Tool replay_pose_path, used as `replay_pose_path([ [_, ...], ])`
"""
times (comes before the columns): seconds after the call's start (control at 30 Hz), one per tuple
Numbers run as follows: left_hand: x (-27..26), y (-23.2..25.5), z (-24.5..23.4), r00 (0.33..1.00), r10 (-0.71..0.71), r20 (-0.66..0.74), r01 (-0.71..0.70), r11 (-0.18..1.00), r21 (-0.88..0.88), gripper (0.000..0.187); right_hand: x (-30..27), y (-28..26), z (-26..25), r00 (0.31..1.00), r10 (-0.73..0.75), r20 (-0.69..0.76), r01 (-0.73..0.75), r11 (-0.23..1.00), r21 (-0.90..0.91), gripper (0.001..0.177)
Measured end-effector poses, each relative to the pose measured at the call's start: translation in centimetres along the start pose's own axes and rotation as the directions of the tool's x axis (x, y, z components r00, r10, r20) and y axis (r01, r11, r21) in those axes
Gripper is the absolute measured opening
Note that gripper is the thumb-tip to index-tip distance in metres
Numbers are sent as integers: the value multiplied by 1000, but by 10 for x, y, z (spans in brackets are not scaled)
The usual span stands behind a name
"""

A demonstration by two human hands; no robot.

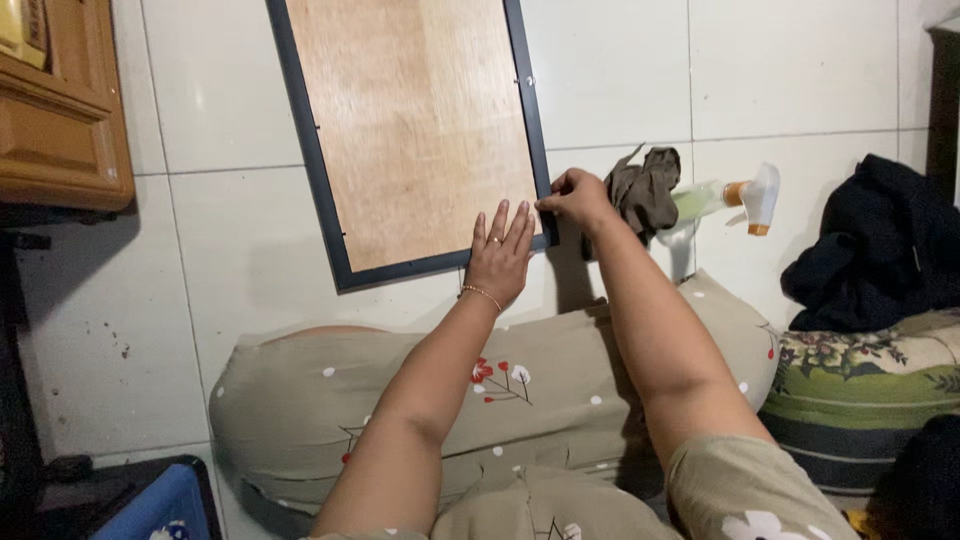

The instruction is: The person lays a poster print into a black picture frame on the floor, then wipes a plywood backing board with a cloth and fits the backing into the frame. They press the frame's edge clips closed one by one to secure the backing.

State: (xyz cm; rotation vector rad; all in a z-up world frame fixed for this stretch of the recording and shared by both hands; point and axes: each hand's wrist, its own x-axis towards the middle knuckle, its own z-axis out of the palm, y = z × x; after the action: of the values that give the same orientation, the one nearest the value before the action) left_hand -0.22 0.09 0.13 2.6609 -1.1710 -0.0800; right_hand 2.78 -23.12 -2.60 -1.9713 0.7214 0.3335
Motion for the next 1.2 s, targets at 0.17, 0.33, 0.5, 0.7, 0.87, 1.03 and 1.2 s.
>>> replay_pose_path([
  [0.17, -1, 0, -3, 999, 4, -38, -4, 1000, -9, 63, 4, -2, 12, 997, 25, -74, -42, 969, -244, 43],
  [0.33, 5, -10, -26, 995, -20, 96, 53, 935, -350, 73, 2, -6, 5, 999, -8, -41, 0, 984, -180, 47],
  [0.5, -13, -42, -52, 973, -135, 189, 178, 956, -232, 65, -36, -14, 4, 992, -78, -95, 69, 993, -96, 47],
  [0.7, -44, -30, -38, 976, -189, 112, 211, 946, -246, 56, -91, -51, 28, 957, -288, -34, 257, 897, -361, 27],
  [0.87, -52, -35, -13, 978, -210, 17, 205, 930, -305, 48, -107, -60, 48, 888, -455, 70, 456, 849, -268, 29],
  [1.03, -50, -41, -1, 972, -232, 32, 232, 931, -283, 36, -110, -64, 54, 798, -598, 69, 565, 705, -428, 33],
  [1.2, -49, -46, 8, 975, -224, 14, 220, 944, -245, 43, -111, -65, 55, 757, -647, 87, 603, 641, -475, 29],
])
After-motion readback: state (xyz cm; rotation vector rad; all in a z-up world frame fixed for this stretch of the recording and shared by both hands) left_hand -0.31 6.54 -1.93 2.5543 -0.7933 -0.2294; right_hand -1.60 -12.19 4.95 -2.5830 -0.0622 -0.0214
